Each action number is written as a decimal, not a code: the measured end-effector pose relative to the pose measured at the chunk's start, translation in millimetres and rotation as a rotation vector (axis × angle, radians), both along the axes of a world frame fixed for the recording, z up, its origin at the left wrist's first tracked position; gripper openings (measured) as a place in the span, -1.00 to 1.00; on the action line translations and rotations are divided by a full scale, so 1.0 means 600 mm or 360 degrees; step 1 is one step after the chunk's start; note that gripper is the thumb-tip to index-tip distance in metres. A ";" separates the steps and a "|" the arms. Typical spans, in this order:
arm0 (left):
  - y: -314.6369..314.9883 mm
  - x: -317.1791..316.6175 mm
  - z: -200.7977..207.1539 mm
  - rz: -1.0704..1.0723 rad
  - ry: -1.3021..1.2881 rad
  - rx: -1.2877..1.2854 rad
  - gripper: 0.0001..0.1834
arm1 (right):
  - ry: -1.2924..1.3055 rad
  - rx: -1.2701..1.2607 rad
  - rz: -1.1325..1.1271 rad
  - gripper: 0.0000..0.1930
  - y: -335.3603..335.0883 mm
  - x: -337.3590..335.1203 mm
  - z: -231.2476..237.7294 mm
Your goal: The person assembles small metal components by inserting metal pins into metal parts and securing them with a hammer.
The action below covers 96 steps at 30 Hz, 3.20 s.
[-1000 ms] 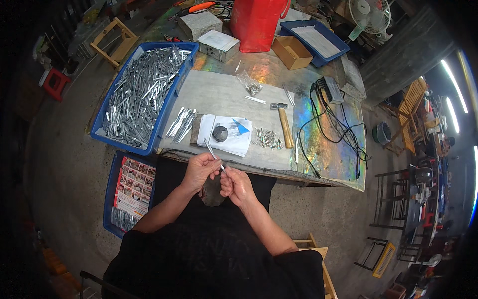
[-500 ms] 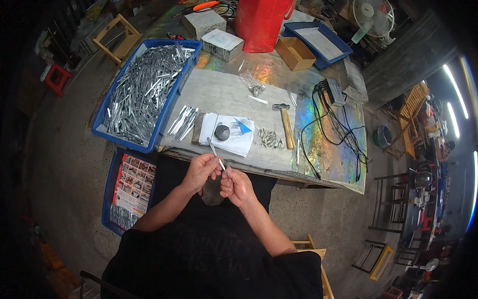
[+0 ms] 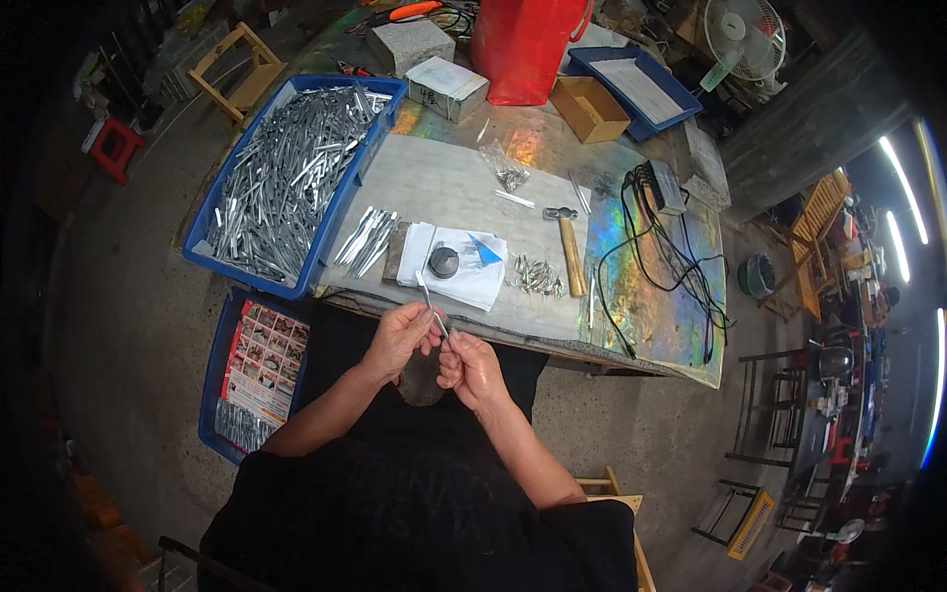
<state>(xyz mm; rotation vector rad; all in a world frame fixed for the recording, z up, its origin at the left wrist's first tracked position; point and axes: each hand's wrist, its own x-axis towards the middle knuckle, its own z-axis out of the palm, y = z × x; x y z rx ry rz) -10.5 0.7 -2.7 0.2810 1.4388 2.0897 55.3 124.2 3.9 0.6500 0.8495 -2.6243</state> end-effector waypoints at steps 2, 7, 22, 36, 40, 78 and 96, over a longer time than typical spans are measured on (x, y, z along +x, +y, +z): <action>0.000 0.000 -0.003 0.0013 0.0017 -0.0009 -0.75 | 0.0025 0.0022 -0.0012 -0.79 -0.001 0.000 -0.001; 0.000 0.000 -0.004 0.0001 -0.0022 0.0000 -0.75 | 0.0032 0.0027 -0.0024 -0.79 -0.001 0.000 0.000; 0.000 0.000 -0.006 0.0000 -0.0024 -0.0039 -0.76 | 0.0055 0.0088 -0.0041 -0.80 -0.002 0.001 0.001; -0.001 0.000 -0.008 -0.0013 -0.0025 -0.0038 -0.75 | 0.0058 0.0124 -0.0060 -0.80 -0.003 0.001 0.001; 0.000 0.002 -0.007 -0.0004 -0.0032 -0.0028 -0.75 | 0.0058 0.0141 -0.0069 -0.81 -0.005 0.003 0.002; -0.035 -0.057 0.044 -0.0085 0.0257 -0.0172 -0.87 | 0.0632 0.1584 -0.0254 -0.86 0.044 -0.014 0.004; 0.000 -0.168 0.104 0.0312 0.1458 -0.0998 -0.90 | 0.0372 0.3550 -0.0164 -0.81 0.285 -0.127 -0.025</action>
